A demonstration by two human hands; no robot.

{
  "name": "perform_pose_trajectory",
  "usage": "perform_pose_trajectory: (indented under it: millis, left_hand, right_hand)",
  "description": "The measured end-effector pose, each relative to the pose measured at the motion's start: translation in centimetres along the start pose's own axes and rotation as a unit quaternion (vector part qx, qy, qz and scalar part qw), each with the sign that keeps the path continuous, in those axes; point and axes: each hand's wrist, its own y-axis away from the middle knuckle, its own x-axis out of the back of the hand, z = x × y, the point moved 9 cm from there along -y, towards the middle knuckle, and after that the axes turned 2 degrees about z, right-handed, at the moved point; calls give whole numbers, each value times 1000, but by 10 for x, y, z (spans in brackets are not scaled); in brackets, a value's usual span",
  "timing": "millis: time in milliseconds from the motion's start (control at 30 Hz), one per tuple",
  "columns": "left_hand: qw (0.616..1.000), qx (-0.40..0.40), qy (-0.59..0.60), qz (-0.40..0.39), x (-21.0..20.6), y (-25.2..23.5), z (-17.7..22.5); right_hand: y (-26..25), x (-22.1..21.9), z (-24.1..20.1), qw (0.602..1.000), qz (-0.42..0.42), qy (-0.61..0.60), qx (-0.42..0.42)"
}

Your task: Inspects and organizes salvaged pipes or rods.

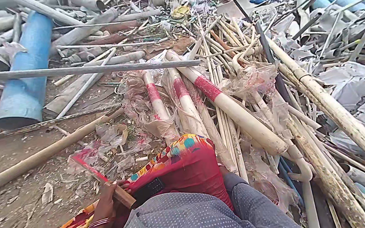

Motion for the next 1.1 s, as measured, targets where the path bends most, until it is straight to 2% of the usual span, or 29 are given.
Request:
perform_pose_trajectory:
  millis: [67, 100, 133, 233, 267, 333, 400, 467, 633, 667, 733, 767, 833, 900, 1000, 1033, 1100]
  left_hand:
    - [1000, 4, 14, 10, 1, 2, 1]
    - [1000, 7, 16, 10, 1, 3, 1]
    - [1000, 11, 15, 8, 0, 3, 2]
    - [1000, 19, -2, -1, 1, 4, 1]
    - [1000, 21, -4, -1, 1, 5, 0]
    - [1000, 29, -1, 2, 0, 5, 0]
    - [999, 42, 6, 5, -1, 5, 0]
    - [999, 48, -1, 8, -1, 5, 0]
    - [998, 58, -11, 4, -1, 1, -1]
    - [998, 56, -10, 4, -1, -1, -1]
    - [998, 59, -8, 7, 1, -1, -2]
    - [998, 57, -10, 9, 1, -1, -2]
    - [998, 56, -14, 11, -1, -1, 0]
    - [998, 64, -11, 14, -2, -1, 1]
    - [996, 82, -2, 28, -1, -3, -4]
    - [996, 83, -4, 25, -1, -5, -5]
    - [996, 84, -7, 28, -1, -8, -7]
  right_hand:
    - [-70, -10, 34, 994, 41, 8, 101]
    - [-77, -11, 34, 995, 22, 24, 92]
    - [-67, -8, 27, 997, 12, 27, 69]
    - [2, 7, -10, 993, 55, -101, 34]
    - [23, 9, -22, 986, 38, -160, 38]
    - [24, 12, -37, 964, 19, -250, 84]
    - [25, 22, -71, 935, -9, -327, 135]
    - [46, 44, -122, 914, -10, -353, 199]
    - [64, 129, -257, 828, 54, -376, 413]
    - [68, 141, -277, 819, 78, -372, 430]
    - [68, 173, -299, 813, 203, -344, 424]
    - [57, 188, -304, 816, 249, -318, 413]
    - [43, 202, -304, 846, 289, -241, 379]
    - [27, 198, -284, 879, 329, -132, 317]
    - [-39, 205, -241, 891, 387, 44, 233]
    - [-54, 206, -226, 896, 387, 67, 206]
    - [-70, 199, -198, 902, 388, 34, 185]
